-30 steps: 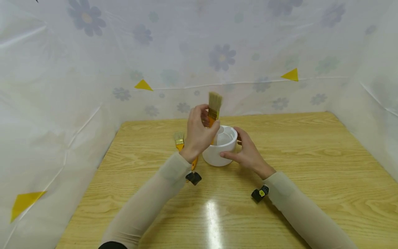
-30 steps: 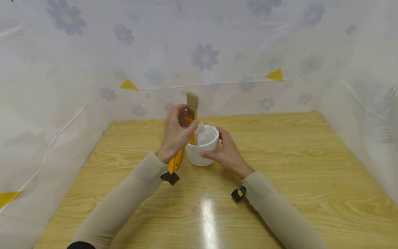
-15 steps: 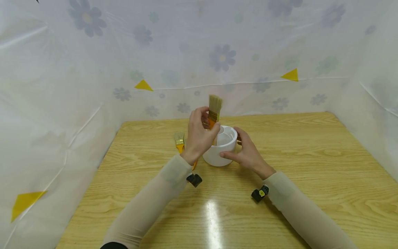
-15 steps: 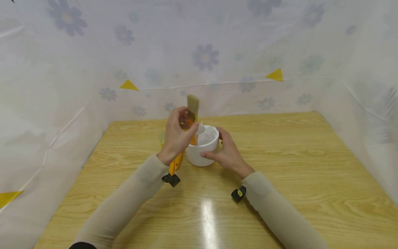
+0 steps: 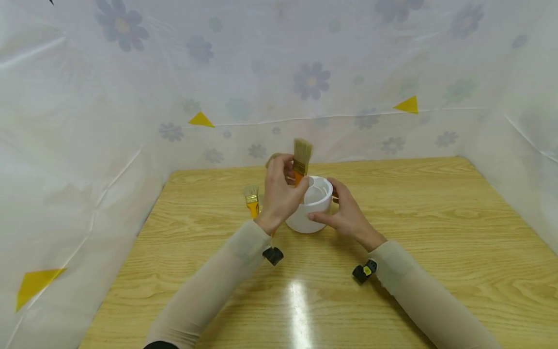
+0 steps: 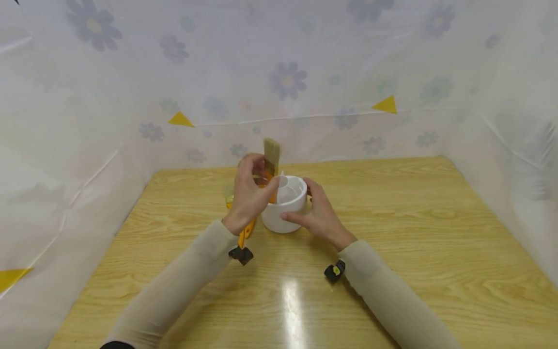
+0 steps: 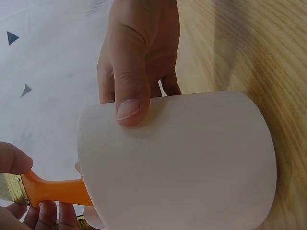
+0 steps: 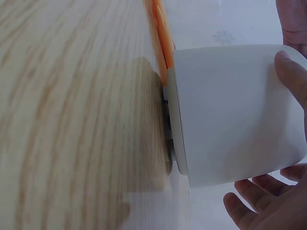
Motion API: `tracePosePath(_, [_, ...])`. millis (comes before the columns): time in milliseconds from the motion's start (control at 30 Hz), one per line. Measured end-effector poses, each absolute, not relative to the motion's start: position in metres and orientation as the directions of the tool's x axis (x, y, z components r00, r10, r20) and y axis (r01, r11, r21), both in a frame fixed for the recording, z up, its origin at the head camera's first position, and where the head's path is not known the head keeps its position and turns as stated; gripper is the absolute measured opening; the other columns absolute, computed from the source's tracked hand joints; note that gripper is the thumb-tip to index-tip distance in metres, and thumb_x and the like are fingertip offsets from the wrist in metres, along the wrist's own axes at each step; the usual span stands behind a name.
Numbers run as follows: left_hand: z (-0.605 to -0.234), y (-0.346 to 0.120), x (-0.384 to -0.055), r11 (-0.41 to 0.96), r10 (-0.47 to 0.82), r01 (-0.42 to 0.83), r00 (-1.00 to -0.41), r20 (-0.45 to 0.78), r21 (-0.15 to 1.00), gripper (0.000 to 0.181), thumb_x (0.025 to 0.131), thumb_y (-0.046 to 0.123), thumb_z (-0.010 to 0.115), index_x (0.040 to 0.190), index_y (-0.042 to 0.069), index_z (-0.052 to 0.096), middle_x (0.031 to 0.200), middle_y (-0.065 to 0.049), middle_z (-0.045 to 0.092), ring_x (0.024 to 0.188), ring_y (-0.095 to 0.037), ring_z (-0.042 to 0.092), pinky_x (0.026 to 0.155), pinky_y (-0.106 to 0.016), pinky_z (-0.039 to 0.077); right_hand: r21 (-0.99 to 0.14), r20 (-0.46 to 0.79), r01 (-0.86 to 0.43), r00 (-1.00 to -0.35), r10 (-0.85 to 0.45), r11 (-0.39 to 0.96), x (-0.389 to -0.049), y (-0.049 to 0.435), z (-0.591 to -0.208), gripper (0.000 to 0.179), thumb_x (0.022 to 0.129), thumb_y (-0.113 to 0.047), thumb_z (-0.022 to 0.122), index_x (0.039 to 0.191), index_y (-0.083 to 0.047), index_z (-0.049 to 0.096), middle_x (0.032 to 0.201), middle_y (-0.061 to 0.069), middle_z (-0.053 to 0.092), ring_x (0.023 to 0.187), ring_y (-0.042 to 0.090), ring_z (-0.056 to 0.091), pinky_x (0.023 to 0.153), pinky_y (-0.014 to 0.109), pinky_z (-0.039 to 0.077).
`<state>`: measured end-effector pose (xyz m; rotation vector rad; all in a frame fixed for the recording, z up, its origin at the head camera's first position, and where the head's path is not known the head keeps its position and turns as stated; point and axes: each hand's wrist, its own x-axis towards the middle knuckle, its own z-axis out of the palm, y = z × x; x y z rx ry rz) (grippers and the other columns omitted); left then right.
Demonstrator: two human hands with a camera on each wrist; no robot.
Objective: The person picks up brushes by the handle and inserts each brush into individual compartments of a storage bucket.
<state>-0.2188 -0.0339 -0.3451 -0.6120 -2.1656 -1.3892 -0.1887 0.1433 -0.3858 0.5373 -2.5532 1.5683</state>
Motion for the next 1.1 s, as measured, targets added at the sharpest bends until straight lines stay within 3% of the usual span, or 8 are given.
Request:
tracePosePath(233, [-0.35, -0.033, -0.217, 0.383, 0.107, 0.608, -0.777, 0.62, 0.696, 0.055, 0.081, 0.008, 0.069, 0.13, 0.0, 0.047, 0.102, -0.011, 0.049, 0.084, -0.02, 0.053, 0.069, -0.024, 0.053, -0.842, 0.266, -0.349, -0.932, -0.246, 0.411, -0.189, 0.144, -0.386, 0.087, 0.076, -0.023, 0.082, 0.145, -0.004, 0.031, 0.133, 0.013, 0.044, 0.121, 0.032, 0.044, 0.101, 0.057, 0.034])
tracePosePath(700, [-0.358, -0.032, -0.213, 0.396, 0.091, 0.616, -0.764, 0.638, 0.681, 0.05, 0.082, 0.007, 0.07, 0.126, 0.001, 0.048, 0.104, -0.01, 0.05, 0.083, -0.023, 0.053, 0.068, -0.031, 0.053, -0.84, 0.266, -0.347, -0.933, -0.241, 0.416, -0.189, 0.143, -0.386, 0.089, 0.076, -0.024, 0.082, 0.145, -0.004, 0.031, 0.134, 0.013, 0.044, 0.121, 0.032, 0.044, 0.101, 0.057, 0.034])
tracePosePath(1100, [-0.364, -0.033, -0.21, 0.453, 0.103, 0.61, -0.76, 0.642, 0.65, 0.048, 0.083, 0.011, 0.069, 0.125, 0.001, 0.049, 0.103, -0.011, 0.049, 0.083, -0.022, 0.05, 0.068, -0.029, 0.05, -0.837, 0.271, -0.352, -0.932, -0.241, 0.419, -0.189, 0.143, -0.386, 0.089, 0.076, -0.024, 0.082, 0.146, -0.003, 0.029, 0.134, 0.013, 0.044, 0.12, 0.032, 0.045, 0.1, 0.057, 0.035])
